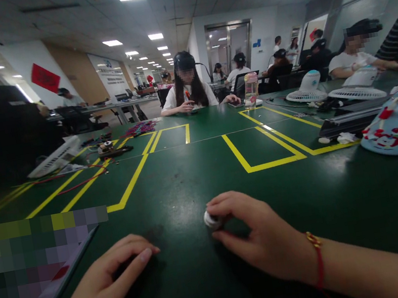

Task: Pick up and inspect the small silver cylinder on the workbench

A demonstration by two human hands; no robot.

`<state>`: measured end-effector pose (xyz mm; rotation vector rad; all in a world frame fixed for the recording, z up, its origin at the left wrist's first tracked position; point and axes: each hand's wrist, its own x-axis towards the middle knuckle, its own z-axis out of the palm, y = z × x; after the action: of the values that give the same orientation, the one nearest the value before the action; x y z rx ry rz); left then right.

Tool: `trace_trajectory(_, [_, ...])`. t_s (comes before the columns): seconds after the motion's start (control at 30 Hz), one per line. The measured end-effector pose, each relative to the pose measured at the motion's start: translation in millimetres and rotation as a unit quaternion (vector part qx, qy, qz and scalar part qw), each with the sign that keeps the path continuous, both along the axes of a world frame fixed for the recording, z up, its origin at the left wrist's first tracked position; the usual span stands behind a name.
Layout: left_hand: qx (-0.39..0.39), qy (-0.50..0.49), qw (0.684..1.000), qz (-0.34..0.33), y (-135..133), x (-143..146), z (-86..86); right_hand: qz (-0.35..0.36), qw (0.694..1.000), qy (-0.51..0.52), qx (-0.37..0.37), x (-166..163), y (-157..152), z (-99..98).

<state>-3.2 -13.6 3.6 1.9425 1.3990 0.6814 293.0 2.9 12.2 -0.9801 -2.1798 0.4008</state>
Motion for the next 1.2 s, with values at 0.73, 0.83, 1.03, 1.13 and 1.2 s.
trace_trajectory(0.73, [0.157,0.008,0.987,-0.025,25,75,41.6,0.024,0.983,0.051,-0.177,-21,5,-13.2])
trace_trajectory(0.83, [0.139,0.015,0.990,-0.018,27,67,34.2,-0.004,0.989,0.027,-0.144,-18,2,-9.7])
trace_trajectory(1.03, [0.105,0.080,0.990,-0.056,28,67,10.1,-0.029,0.990,0.022,-0.137,-16,2,-9.3])
trace_trajectory(1.13, [0.106,0.090,0.988,-0.063,27,71,5.0,-0.031,0.991,0.013,-0.132,-16,2,-12.0])
trace_trajectory(1.2, [0.107,0.093,0.988,-0.061,26,74,3.9,-0.034,0.991,0.005,-0.129,-16,0,-14.2])
